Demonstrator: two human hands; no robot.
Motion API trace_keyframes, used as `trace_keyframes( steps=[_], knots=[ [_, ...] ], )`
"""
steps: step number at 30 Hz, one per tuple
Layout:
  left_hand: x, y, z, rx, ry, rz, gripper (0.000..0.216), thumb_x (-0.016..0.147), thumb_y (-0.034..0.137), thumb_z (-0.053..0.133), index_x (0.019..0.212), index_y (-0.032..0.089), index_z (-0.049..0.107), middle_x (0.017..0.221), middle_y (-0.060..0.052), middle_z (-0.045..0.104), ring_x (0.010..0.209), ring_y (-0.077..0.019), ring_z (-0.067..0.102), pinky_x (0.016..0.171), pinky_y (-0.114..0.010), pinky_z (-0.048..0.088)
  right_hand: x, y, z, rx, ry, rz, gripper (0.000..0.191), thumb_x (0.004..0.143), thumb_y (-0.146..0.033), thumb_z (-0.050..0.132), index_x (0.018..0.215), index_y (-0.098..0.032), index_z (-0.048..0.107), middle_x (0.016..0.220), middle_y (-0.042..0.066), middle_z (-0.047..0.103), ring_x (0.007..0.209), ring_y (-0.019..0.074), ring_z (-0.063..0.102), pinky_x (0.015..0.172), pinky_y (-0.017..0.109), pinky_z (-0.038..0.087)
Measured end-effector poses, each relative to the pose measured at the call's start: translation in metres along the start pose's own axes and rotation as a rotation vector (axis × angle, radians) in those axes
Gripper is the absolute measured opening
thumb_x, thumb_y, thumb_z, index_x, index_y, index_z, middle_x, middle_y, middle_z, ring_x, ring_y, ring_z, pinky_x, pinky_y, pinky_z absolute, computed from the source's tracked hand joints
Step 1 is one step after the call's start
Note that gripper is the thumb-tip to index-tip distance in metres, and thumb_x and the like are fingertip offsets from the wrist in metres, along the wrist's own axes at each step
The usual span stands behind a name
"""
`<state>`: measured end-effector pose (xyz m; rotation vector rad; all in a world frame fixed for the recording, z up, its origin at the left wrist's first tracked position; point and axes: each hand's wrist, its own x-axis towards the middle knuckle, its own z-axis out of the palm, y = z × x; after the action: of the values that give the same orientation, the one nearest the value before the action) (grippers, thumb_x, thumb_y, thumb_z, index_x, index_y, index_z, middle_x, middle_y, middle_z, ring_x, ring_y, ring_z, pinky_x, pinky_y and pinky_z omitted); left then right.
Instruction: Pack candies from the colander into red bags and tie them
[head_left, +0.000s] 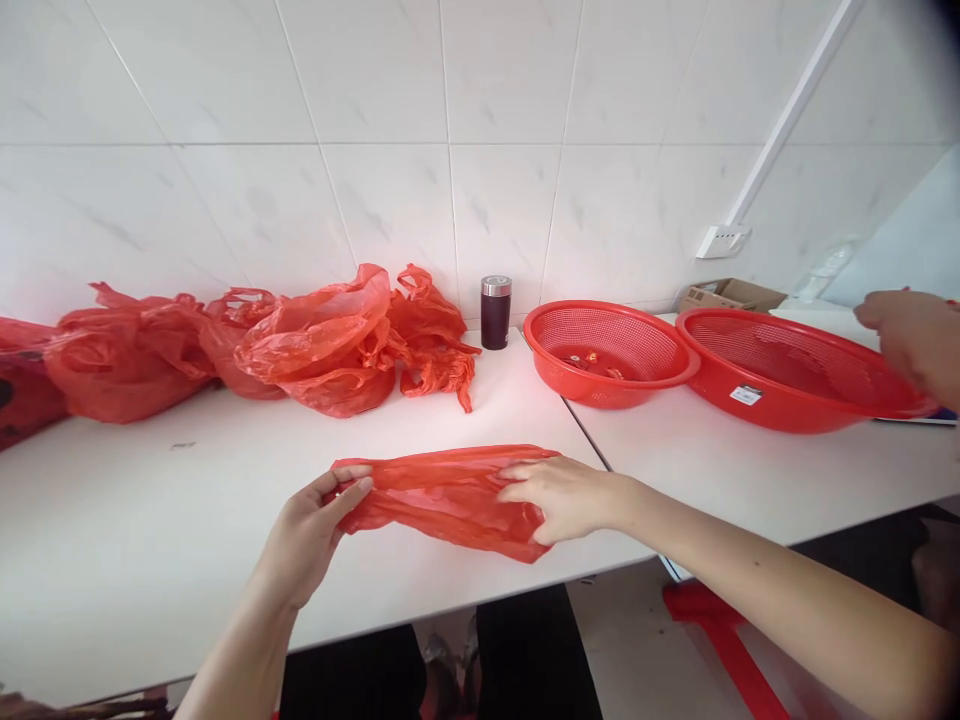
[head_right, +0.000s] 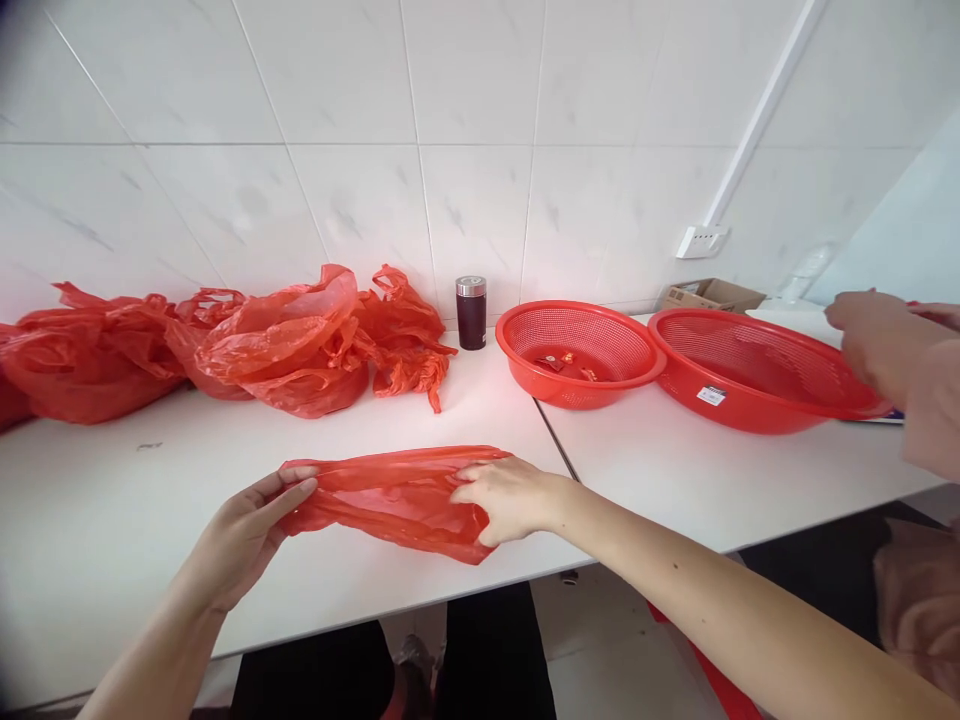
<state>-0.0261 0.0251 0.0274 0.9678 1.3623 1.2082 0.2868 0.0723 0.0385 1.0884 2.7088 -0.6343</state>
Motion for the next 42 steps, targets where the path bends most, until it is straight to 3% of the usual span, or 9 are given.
trace_keyframes(
  steps=[3,6,12,19,24,27,30,37,42],
  knots=[
    [-0.007,0.006,0.006,-0.064,-0.087,-0.075,0.046,0.067,0.038,0.079,0.108,0.022,0.066,0.094,-0.002,0.066,0.081,-0.0163,0.06,0.067,-0.023,0.048,0.007,0.002,0.001,0.063,-0.011,0.018,0.084,0.064,-0.038,0.073,0.141,-0.04,0.041,0.155,0.003,0.022,0.135,0.0329,0.033,0.104,0.044,0.035],
    [-0.015,0.009,0.007,0.185,-0.253,-0.104,0.051,0.073,0.041,0.074,0.12,0.026,0.064,0.099,-0.004,0.067,0.079,-0.0158,0.061,0.064,-0.022,0.047,0.013,0.007,0.002,0.047,-0.001,0.034,0.093,0.06,-0.041,0.076,0.144,-0.043,0.035,0.144,0.005,0.037,0.132,0.0348,0.035,0.104,0.047,0.034],
    [-0.02,0.003,-0.005,0.499,-0.476,-0.175,0.038,0.076,0.046,0.067,0.105,0.022,0.074,0.095,-0.005,0.069,0.056,-0.011,0.054,0.047,-0.02,0.04,0.015,0.011,0.004,0.044,-0.006,0.046,0.073,0.064,-0.045,0.073,0.134,-0.042,0.051,0.123,0.007,0.051,0.121,0.0333,0.047,0.097,0.046,0.042],
    [-0.011,0.006,-0.009,-0.056,-0.372,-0.15,0.063,0.079,0.036,0.065,0.139,0.027,0.049,0.14,-0.008,0.052,0.12,-0.0288,0.055,0.096,-0.035,0.047,0.018,0.008,0.01,0.125,-0.078,0.002,0.063,0.064,-0.035,0.072,0.126,-0.038,0.06,0.157,0.0,0.02,0.135,0.0315,0.037,0.103,0.042,0.04],
    [-0.01,-0.001,-0.009,0.044,-0.319,-0.148,0.06,0.08,0.042,0.065,0.137,0.026,0.052,0.134,-0.01,0.058,0.118,-0.0301,0.056,0.097,-0.038,0.046,0.018,0.008,0.012,0.219,-0.025,-0.071,0.072,0.069,-0.038,0.073,0.137,-0.037,0.049,0.153,0.002,0.031,0.139,0.027,0.03,0.111,0.042,0.028],
    [-0.009,-0.007,-0.005,0.396,-0.38,-0.124,0.05,0.076,0.046,0.068,0.12,0.022,0.067,0.114,-0.009,0.07,0.108,-0.031,0.061,0.099,-0.043,0.043,0.023,0.005,0.012,0.297,0.065,-0.051,0.037,0.085,-0.055,0.055,0.105,-0.029,0.071,0.13,0.006,0.057,0.128,0.0259,0.046,0.104,0.039,0.037],
    [-0.004,-0.015,0.002,0.568,-0.52,-0.125,0.04,0.073,0.043,0.07,0.108,0.023,0.074,0.113,-0.007,0.07,0.107,-0.0302,0.062,0.099,-0.041,0.043,0.031,0.002,0.015,0.241,0.118,0.001,0.039,0.087,-0.057,0.052,0.086,-0.023,0.072,0.101,0.007,0.066,0.103,0.0249,0.061,0.09,0.039,0.046],
    [0.008,-0.033,0.004,0.331,-0.214,-0.121,0.06,0.081,0.033,0.059,0.137,0.015,0.05,0.115,-0.012,0.068,0.096,-0.0267,0.067,0.086,-0.038,0.051,0.03,0.003,0.026,0.189,-0.074,0.047,0.084,0.067,-0.03,0.074,0.143,-0.039,0.039,0.155,0.006,0.024,0.136,0.0344,0.033,0.104,0.049,0.037],
    [0.006,-0.025,-0.007,0.343,-0.28,-0.154,0.058,0.08,0.038,0.062,0.133,0.018,0.056,0.113,-0.009,0.069,0.106,-0.028,0.063,0.093,-0.039,0.048,0.015,0.006,-0.005,0.413,0.14,-0.131,0.044,0.081,-0.046,0.064,0.123,-0.033,0.061,0.137,0.001,0.052,0.122,0.0237,0.052,0.101,0.037,0.043]
  ],
)
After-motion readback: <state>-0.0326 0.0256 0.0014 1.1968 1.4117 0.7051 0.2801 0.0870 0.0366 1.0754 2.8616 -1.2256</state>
